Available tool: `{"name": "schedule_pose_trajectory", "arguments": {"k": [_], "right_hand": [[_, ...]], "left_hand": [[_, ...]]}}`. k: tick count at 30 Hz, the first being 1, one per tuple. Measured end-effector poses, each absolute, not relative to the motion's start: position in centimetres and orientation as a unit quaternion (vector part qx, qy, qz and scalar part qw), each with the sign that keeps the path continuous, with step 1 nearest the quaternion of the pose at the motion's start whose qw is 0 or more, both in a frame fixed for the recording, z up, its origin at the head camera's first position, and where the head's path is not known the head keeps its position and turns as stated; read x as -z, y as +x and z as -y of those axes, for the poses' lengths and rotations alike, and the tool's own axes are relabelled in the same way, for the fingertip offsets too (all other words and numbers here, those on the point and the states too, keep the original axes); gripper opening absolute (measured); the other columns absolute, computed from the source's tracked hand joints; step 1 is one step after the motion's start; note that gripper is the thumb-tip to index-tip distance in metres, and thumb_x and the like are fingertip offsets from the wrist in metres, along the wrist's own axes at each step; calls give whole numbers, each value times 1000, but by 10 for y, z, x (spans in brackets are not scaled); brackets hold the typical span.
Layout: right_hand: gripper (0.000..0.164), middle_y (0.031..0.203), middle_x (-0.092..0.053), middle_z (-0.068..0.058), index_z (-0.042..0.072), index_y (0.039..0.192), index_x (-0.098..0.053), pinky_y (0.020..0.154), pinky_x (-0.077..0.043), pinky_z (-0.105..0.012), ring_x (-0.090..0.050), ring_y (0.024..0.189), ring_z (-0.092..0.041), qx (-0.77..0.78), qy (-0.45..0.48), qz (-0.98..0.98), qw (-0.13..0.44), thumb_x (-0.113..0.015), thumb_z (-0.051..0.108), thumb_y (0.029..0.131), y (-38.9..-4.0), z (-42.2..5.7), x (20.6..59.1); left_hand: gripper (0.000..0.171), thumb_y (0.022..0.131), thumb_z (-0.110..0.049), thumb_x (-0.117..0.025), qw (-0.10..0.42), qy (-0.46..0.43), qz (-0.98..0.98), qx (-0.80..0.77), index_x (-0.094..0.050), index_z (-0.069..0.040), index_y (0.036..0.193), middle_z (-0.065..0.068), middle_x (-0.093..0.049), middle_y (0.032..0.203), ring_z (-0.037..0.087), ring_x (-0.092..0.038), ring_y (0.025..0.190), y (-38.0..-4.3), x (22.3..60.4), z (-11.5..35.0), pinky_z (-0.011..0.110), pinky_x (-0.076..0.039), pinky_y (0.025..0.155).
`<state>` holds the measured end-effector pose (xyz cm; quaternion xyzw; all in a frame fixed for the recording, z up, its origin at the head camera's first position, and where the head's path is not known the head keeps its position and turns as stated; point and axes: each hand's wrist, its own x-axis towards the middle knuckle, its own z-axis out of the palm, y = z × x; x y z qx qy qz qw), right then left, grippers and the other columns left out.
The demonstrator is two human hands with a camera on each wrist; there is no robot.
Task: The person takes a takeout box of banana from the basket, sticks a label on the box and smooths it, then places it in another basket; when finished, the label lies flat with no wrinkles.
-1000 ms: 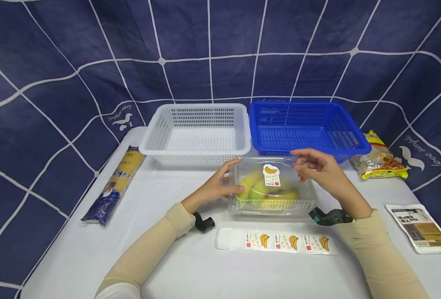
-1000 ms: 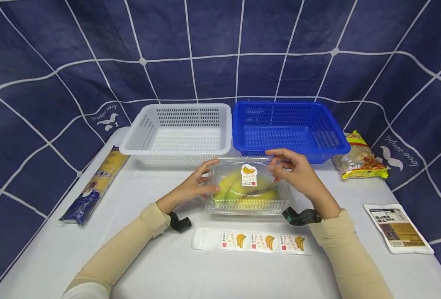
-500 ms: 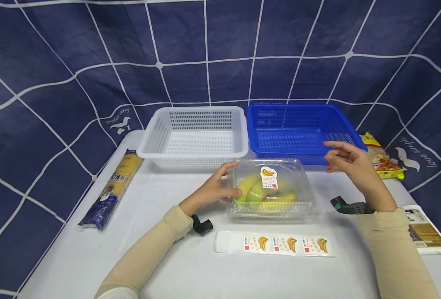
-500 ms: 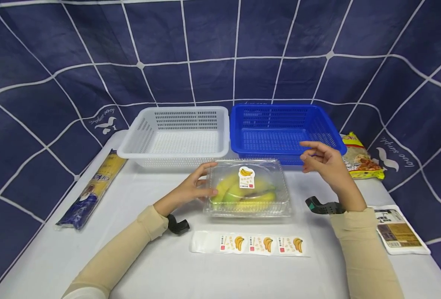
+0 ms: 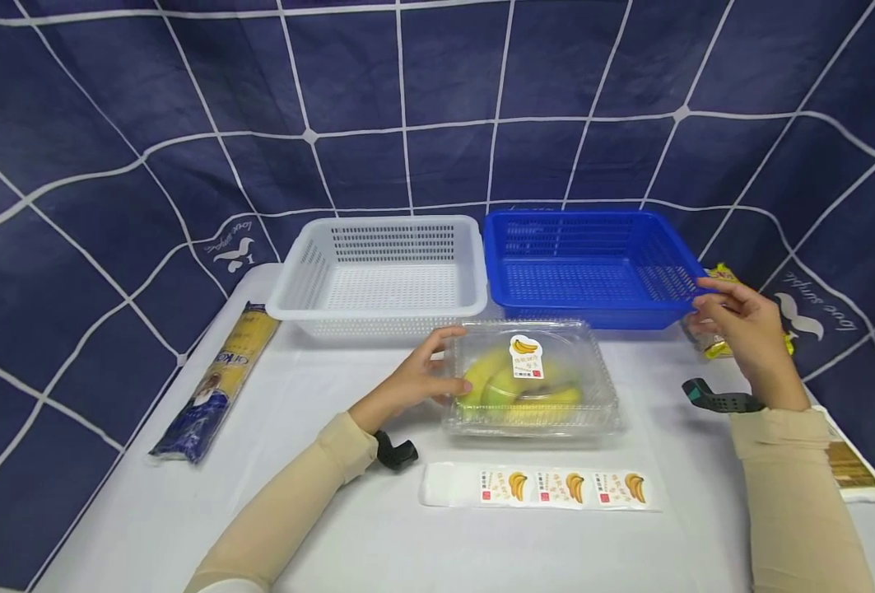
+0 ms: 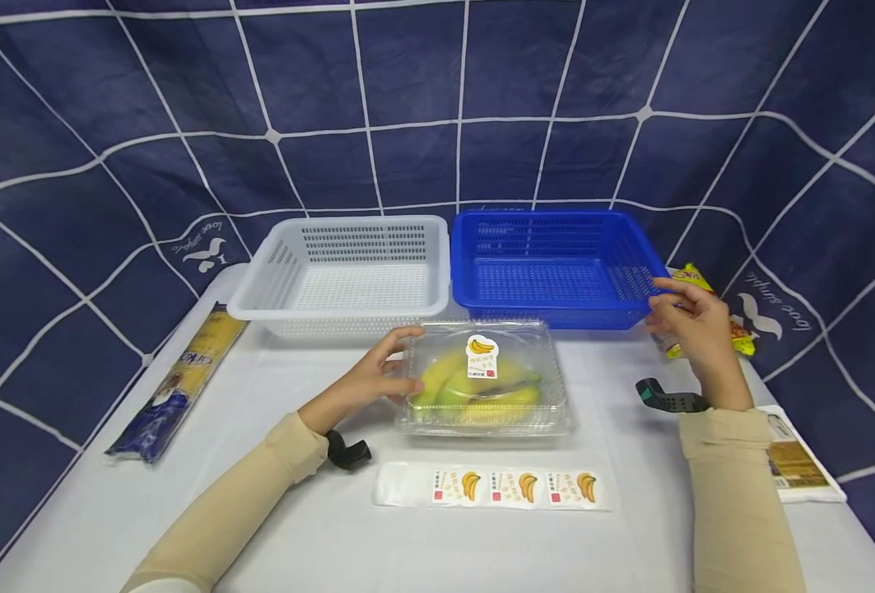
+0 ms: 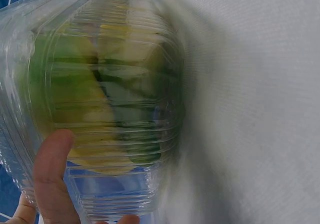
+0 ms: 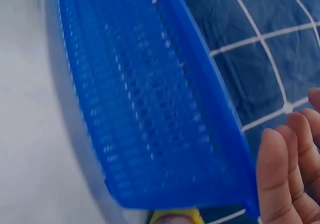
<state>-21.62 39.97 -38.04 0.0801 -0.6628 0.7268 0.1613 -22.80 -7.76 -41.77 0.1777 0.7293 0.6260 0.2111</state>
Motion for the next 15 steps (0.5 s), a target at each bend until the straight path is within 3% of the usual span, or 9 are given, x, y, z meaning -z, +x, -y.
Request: {"name": "schedule_pose_trajectory", "arguments": {"k": [8,15], "right_hand": [[39,88,-77,4,17,105,-80,65,-61,-18,-74,75,-4,-754,-8,623,210,-57,-15,102,-218,-415,387],[35,90,-70,6,20,107,-77,64,-60,-17,-72,72,-2,-735,-48,648,194,-61,-10,102,-222,-425,391]], "left_hand": [[86,83,-7,-83,211,169,-736,-621,-44,-22,159,28,-21,171,55,-33,152,-229,416,77,41,-63,70],[91,83,-5,-81,218,175,-731,-622,-43,-23,164,30,-25,168,56,-37,150,-230,416,80,38,-61,69]]}}
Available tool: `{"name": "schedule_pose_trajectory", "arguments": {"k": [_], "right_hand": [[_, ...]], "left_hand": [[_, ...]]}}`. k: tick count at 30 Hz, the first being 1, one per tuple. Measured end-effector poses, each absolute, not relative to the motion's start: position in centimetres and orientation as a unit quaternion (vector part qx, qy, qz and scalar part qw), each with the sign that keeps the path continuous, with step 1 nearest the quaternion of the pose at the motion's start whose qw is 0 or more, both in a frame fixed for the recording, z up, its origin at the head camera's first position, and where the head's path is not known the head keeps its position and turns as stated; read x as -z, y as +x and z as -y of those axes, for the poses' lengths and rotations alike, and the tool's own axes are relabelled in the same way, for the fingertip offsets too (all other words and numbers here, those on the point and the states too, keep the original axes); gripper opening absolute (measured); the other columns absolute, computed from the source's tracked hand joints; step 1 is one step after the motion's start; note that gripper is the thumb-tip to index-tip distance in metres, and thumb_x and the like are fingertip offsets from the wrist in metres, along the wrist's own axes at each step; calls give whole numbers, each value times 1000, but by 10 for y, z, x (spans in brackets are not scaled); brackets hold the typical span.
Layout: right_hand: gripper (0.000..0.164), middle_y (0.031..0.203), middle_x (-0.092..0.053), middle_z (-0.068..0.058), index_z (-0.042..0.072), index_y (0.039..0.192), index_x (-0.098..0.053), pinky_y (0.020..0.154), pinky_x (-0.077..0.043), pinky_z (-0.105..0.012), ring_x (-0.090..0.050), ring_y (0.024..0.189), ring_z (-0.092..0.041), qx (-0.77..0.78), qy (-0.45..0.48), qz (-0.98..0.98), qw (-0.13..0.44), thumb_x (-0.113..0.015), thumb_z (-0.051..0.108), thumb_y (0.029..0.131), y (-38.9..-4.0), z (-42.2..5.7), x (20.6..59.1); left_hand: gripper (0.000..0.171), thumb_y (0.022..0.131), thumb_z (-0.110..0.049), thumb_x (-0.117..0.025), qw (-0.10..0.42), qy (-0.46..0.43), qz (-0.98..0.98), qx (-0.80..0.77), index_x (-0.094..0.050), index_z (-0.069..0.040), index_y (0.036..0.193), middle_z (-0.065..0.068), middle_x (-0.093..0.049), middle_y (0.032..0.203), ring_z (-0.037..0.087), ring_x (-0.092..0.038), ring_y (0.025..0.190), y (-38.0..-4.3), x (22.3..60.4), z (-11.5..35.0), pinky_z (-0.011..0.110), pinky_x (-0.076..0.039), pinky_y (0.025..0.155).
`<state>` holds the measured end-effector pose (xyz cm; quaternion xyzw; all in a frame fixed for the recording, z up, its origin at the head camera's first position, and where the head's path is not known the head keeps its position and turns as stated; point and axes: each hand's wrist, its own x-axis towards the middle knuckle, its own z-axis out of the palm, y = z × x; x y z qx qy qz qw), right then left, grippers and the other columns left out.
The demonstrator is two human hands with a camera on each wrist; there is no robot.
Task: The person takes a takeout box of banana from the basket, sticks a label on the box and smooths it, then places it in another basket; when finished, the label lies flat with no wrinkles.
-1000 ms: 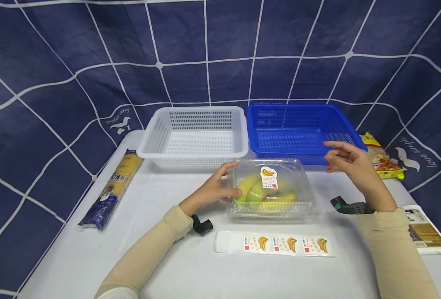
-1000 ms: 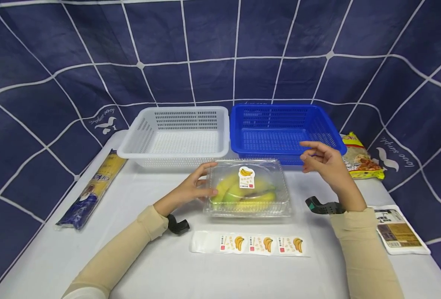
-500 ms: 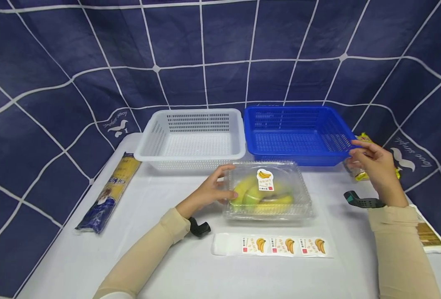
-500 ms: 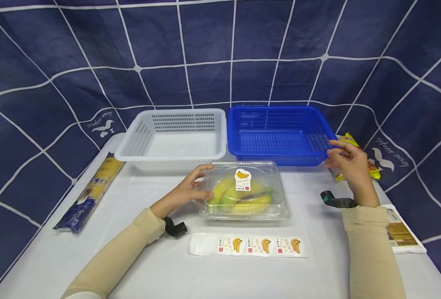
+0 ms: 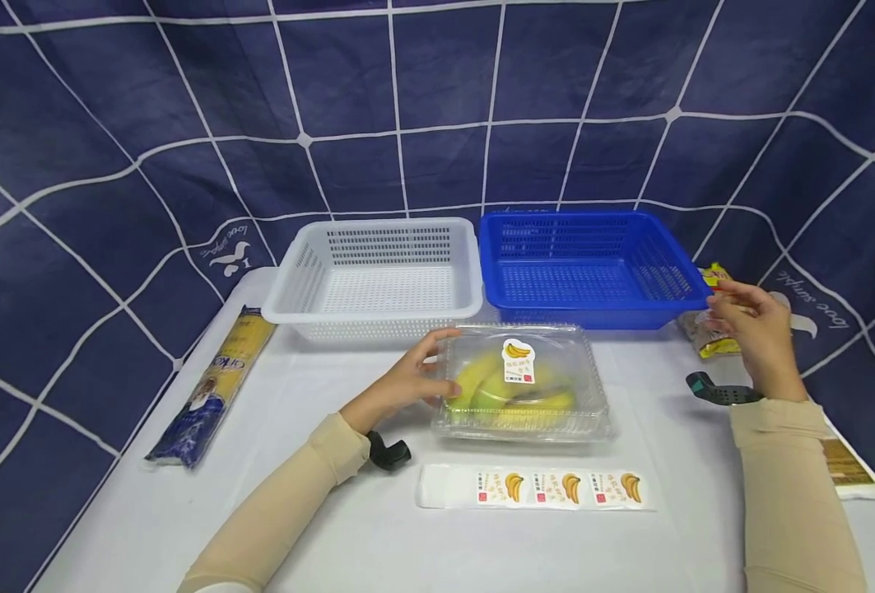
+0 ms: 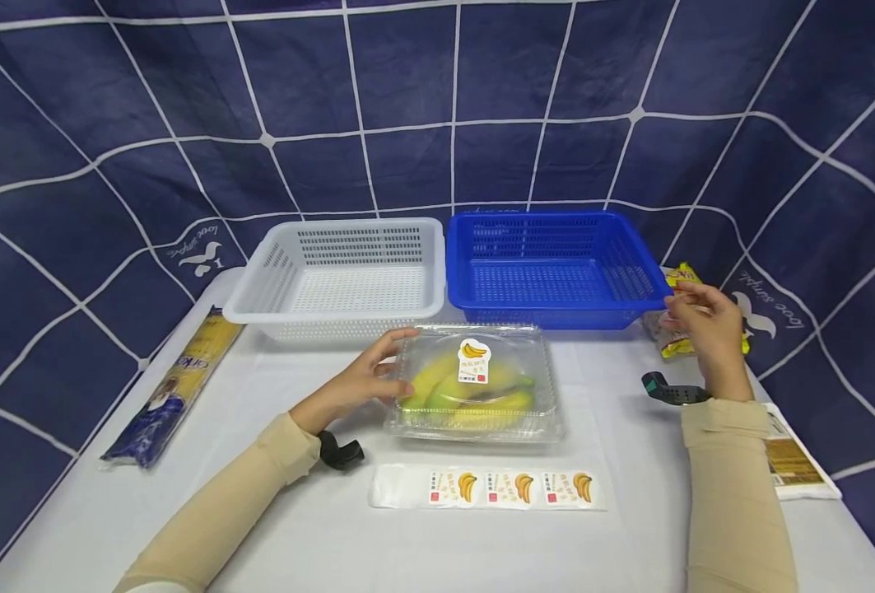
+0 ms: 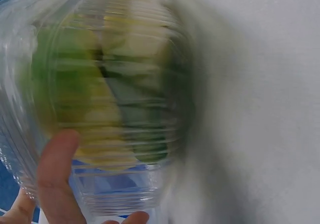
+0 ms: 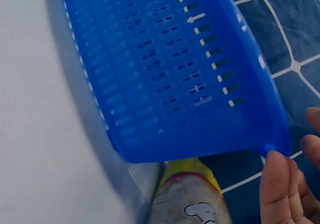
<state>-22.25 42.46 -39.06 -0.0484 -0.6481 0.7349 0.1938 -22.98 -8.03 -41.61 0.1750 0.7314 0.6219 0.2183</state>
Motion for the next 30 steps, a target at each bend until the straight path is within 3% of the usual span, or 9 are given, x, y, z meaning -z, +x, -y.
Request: {"name": "schedule_pose_trajectory", "arguments": {"k": [4,9,17,30], "right_hand": [[29,98,-65,9,23,119,-69,66,-60,-16,-73,73,-1,-706,-59,688,157,-67,-1,104,-227,-427,397],[29,98,-73,9,18,132,-60,72,-62,-20,-77,80,-5,-735,-45,668,112,-68,5,106,-228,-426,401],[30,95,-74,2,13,133,-57,73,-63,-24,-79,82,-11,-782,-27,615,97,-64,-1,107,-229,-425,404],[28,95,-74,2,16,131,-58,72,-63,-24,-79,82,-11,-788,-28,608,90,-63,1,108,-229,-425,404]], "left_hand": [[91,84,-3,-80,224,178,-726,-625,-42,-22,165,30,-25,168,56,-39,148,-229,414,83,37,-61,69],[86,83,-3,-80,228,179,-723,-628,-44,-18,161,29,-27,167,53,-46,143,-229,412,84,37,-61,67],[81,84,-3,-78,236,184,-727,-618,-43,-13,156,25,-19,172,55,-38,150,-229,410,87,35,-59,67],[79,82,-4,-80,235,184,-722,-624,-45,-10,152,20,-28,169,51,-47,143,-218,401,88,37,-61,67]]}}
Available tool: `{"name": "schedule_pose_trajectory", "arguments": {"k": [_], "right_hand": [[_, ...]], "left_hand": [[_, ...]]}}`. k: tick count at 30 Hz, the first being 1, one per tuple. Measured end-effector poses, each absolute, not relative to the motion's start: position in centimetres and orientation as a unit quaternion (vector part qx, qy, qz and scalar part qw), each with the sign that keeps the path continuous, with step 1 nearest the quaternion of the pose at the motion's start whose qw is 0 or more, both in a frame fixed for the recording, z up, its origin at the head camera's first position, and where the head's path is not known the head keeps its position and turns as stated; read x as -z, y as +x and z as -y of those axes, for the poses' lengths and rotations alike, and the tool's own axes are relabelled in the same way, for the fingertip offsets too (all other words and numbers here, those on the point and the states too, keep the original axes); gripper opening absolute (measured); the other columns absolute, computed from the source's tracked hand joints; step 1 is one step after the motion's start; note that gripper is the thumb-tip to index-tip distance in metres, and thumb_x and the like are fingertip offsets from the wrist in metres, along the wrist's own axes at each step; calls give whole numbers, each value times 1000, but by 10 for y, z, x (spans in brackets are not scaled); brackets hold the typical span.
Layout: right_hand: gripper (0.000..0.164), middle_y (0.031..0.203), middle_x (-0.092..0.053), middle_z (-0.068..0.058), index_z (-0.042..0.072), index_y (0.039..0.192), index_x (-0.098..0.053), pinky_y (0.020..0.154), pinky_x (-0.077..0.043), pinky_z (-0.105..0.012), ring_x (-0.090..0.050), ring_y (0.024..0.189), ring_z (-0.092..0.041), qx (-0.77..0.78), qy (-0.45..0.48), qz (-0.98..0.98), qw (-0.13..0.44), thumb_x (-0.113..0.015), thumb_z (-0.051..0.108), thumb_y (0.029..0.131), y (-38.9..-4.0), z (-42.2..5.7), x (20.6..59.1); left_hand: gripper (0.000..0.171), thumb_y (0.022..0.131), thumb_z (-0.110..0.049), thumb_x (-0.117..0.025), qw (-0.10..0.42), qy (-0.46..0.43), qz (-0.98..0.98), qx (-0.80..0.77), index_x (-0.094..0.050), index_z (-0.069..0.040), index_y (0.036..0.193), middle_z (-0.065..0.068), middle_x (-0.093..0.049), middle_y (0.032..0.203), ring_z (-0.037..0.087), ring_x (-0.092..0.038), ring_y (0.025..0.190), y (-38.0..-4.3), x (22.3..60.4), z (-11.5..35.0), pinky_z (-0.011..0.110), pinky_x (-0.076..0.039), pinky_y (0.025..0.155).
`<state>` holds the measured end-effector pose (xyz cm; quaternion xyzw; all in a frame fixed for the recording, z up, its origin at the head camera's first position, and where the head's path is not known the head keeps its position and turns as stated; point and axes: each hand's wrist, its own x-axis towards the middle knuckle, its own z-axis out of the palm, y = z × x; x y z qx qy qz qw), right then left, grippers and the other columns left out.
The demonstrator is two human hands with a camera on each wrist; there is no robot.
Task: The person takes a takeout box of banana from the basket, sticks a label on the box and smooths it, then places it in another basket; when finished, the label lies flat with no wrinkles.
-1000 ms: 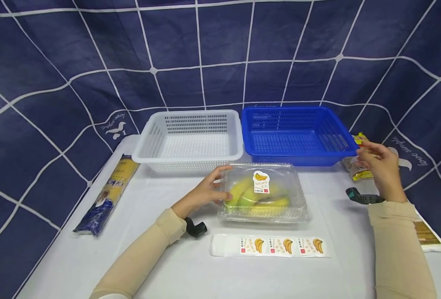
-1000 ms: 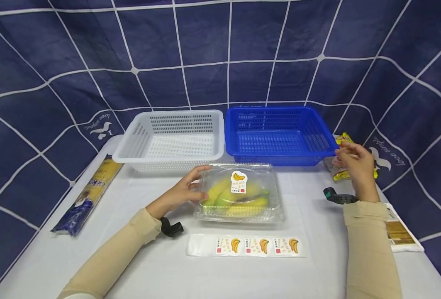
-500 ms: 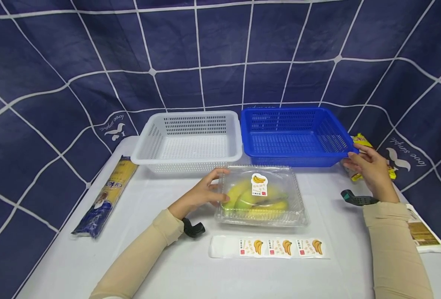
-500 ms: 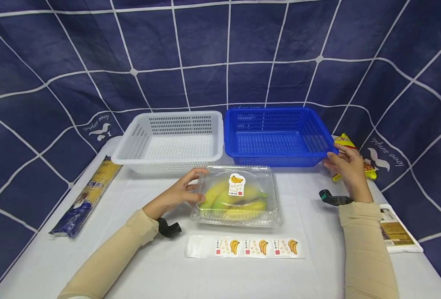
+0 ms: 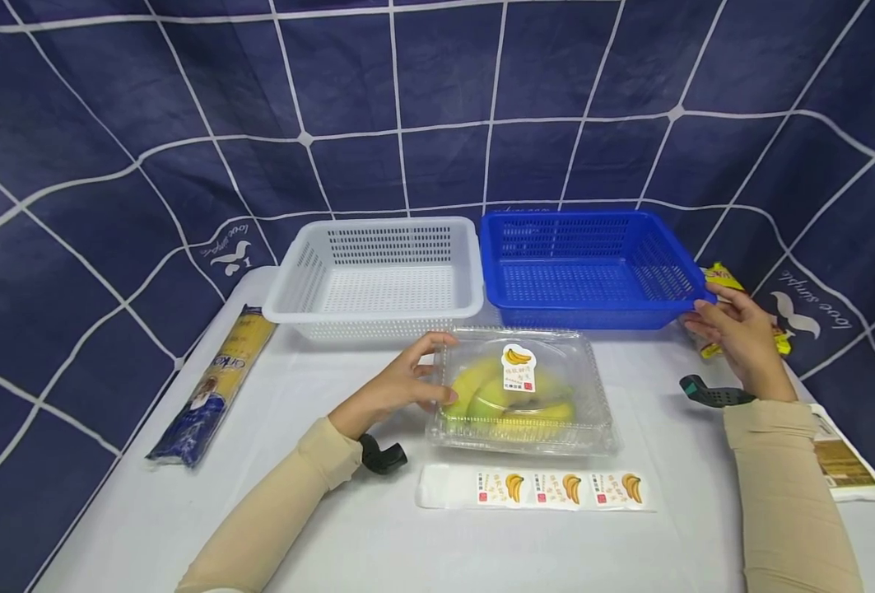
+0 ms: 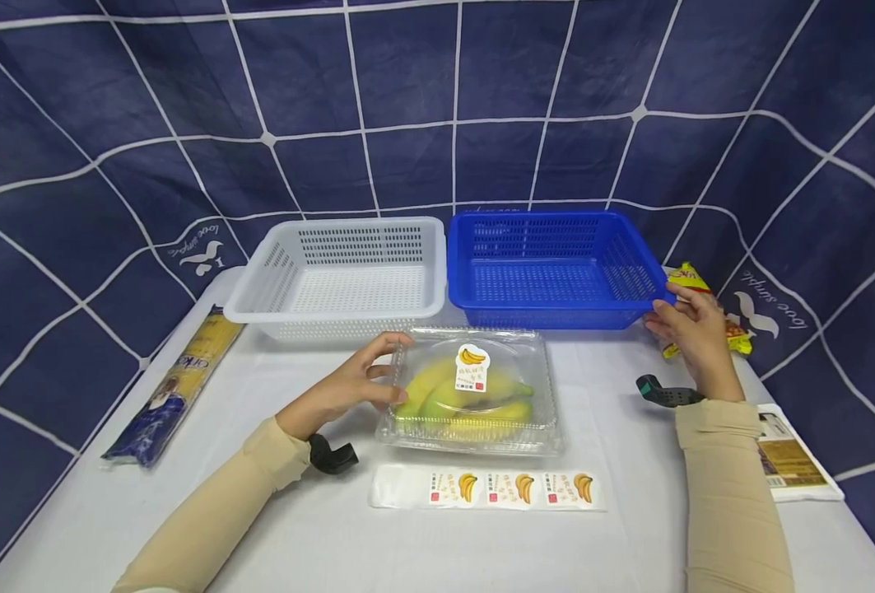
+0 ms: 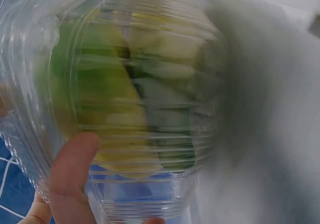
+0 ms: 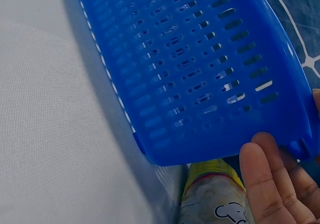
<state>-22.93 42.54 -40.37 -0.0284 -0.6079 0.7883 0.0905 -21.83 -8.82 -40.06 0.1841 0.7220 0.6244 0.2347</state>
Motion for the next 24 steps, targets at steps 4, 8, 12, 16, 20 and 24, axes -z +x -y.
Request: {"name": "schedule_pose_trajectory", "arguments": {"k": [4,8,12,16,20,24], "right_hand": [[29,95,-75,2,15,132,-56,72,-63,-23,-79,80,-12,-789,-26,606,92,-63,1,107,-230,-425,403],[29,95,-76,3,16,131,-57,72,-63,-24,-80,80,-12,-790,-26,606,91,-64,1,107,-230,-425,403],[28,95,-77,3,17,130,-58,72,-63,-23,-79,79,-12,-787,-30,610,90,-64,3,107,-230,-425,403],[27,94,-75,4,19,130,-59,72,-63,-22,-79,78,-10,-779,-39,619,94,-64,4,107,-231,-425,403],[27,94,-75,4,19,130,-58,71,-63,-22,-78,78,-10,-776,-43,622,98,-64,4,108,-231,-424,403],[27,94,-74,4,20,130,-58,71,-63,-22,-78,79,-10,-774,-44,624,99,-64,5,108,-231,-424,404]], "left_hand": [[79,82,-4,-79,231,186,-719,-628,-44,-9,153,21,-28,169,51,-48,142,-213,394,88,38,-61,68],[77,82,-5,-80,226,189,-717,-632,-46,-9,151,20,-30,166,49,-49,140,-208,385,89,38,-61,67],[77,82,-7,-80,223,196,-718,-629,-46,-11,150,19,-31,162,47,-50,139,-205,371,91,38,-60,67],[76,83,-8,-79,219,202,-724,-622,-45,-14,150,19,-29,163,47,-48,141,-206,357,91,39,-59,70],[76,83,-8,-78,214,204,-724,-623,-45,-15,151,19,-29,162,40,-54,132,-209,343,91,37,-58,70],[78,83,-7,-76,214,212,-716,-629,-41,-13,153,21,-30,163,31,-62,115,-214,331,91,33,-56,67]]}}
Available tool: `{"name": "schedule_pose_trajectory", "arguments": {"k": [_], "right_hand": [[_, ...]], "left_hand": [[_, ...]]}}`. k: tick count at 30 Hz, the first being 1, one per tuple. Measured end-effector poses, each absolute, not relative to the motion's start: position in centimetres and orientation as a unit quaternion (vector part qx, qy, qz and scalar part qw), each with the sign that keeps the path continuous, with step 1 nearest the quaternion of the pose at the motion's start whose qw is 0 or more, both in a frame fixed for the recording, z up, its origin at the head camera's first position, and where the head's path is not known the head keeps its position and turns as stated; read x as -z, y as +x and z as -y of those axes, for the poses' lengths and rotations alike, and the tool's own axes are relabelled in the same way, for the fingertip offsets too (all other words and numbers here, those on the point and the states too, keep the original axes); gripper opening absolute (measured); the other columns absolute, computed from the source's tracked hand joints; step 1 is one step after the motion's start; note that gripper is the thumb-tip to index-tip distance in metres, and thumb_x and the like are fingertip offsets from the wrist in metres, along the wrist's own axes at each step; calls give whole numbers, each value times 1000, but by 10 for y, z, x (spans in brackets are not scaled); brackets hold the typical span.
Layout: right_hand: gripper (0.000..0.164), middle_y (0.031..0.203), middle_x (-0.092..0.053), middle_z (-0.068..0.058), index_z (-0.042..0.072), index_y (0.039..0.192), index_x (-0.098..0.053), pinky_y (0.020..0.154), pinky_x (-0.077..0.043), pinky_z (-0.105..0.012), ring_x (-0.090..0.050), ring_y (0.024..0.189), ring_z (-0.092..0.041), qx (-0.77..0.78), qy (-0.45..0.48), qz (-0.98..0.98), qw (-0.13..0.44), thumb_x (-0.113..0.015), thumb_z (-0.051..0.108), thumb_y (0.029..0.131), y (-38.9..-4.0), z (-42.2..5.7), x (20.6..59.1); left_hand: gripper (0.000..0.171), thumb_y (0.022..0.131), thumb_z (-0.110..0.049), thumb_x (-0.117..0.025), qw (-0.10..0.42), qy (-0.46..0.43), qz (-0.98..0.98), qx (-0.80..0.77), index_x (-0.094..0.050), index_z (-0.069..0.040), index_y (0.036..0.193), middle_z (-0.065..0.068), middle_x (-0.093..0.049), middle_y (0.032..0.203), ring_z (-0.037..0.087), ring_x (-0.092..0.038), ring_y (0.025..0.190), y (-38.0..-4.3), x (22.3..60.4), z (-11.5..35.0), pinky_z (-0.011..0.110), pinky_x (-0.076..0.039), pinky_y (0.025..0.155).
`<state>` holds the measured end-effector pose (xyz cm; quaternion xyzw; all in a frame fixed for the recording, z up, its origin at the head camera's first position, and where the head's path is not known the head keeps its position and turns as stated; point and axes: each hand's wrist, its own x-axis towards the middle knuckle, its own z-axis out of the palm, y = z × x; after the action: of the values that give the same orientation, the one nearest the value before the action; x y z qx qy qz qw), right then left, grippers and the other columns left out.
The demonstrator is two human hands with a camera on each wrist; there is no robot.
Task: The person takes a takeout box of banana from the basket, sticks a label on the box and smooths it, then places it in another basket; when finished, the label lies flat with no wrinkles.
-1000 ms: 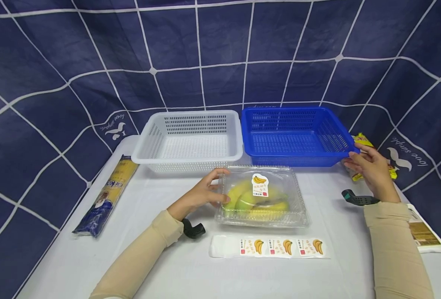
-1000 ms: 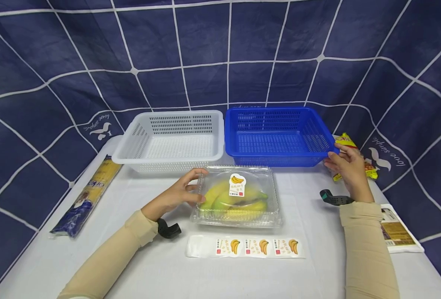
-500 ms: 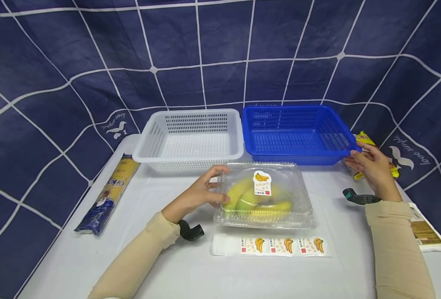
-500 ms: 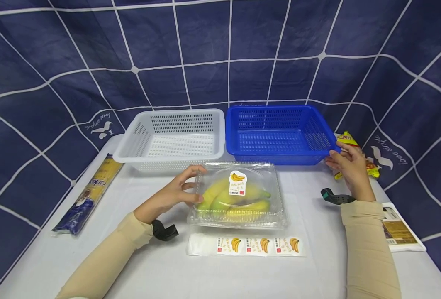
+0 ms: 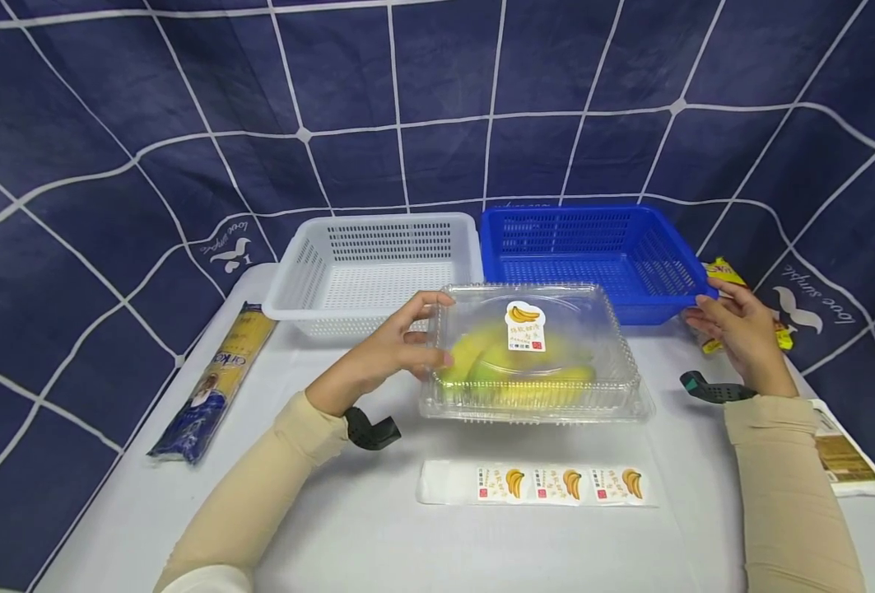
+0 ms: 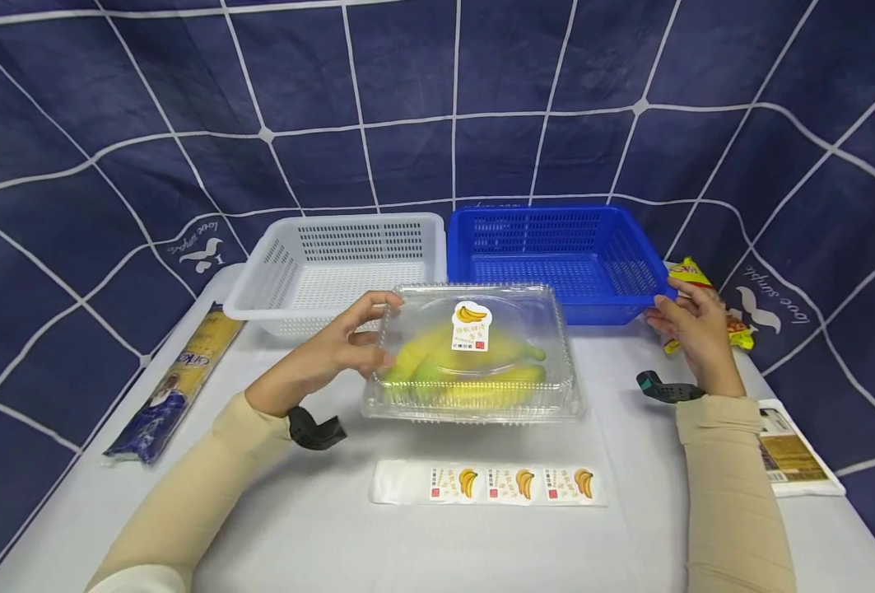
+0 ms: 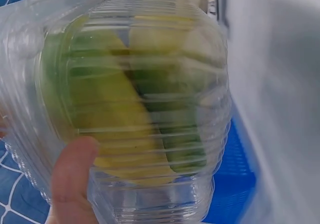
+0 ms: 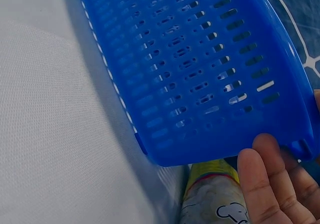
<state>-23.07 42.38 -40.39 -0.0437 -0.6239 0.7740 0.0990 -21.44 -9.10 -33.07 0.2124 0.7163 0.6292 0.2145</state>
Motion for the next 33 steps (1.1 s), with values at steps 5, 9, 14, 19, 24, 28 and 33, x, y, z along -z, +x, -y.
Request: {"name": "schedule_pose_trajectory", "arguments": {"k": [5,9,14,19,24,28,33], "right_hand": [[28,95,-74,5,21,130,-58,73,-63,-21,-78,80,-9,-763,-50,637,99,-69,11,106,-231,-425,404],[28,95,-75,6,21,130,-58,72,-63,-21,-78,79,-9,-761,-53,639,101,-69,11,107,-231,-426,405],[27,95,-73,7,22,131,-58,71,-62,-20,-78,79,-8,-757,-64,641,106,-67,11,107,-231,-423,405],[25,95,-73,7,23,129,-58,72,-62,-20,-78,80,-8,-759,-54,640,104,-65,10,109,-230,-423,406],[26,96,-75,7,23,129,-57,72,-62,-21,-78,80,-9,-764,-42,635,103,-63,7,109,-229,-424,407],[26,96,-75,7,23,129,-57,72,-63,-21,-78,80,-9,-768,-40,632,100,-62,7,110,-229,-424,407],[27,96,-75,6,22,130,-57,72,-63,-22,-78,80,-9,-769,-38,630,101,-62,7,110,-229,-424,408]], "left_hand": [[74,87,-7,-73,211,212,-718,-629,-42,-17,153,21,-23,167,27,-63,107,-225,313,90,31,-55,68],[72,88,-10,-72,206,208,-723,-626,-43,-19,153,21,-21,169,26,-64,101,-236,301,89,31,-56,68],[69,90,-9,-71,200,204,-721,-632,-43,-19,152,21,-19,170,28,-61,114,-250,290,87,32,-56,68],[72,91,-7,-70,198,197,-721,-634,-42,-18,156,20,-16,172,34,-44,145,-263,282,83,32,-57,70],[74,91,-7,-71,194,196,-724,-632,-42,-20,158,18,-17,174,31,-31,155,-275,276,75,36,-58,74],[73,91,-6,-70,196,197,-727,-628,-43,-21,158,17,-18,174,29,-29,157,-285,271,67,38,-59,76],[70,93,-8,-72,198,198,-726,-628,-45,-23,156,17,-18,174,29,-31,157,-298,267,56,41,-60,80]]}}
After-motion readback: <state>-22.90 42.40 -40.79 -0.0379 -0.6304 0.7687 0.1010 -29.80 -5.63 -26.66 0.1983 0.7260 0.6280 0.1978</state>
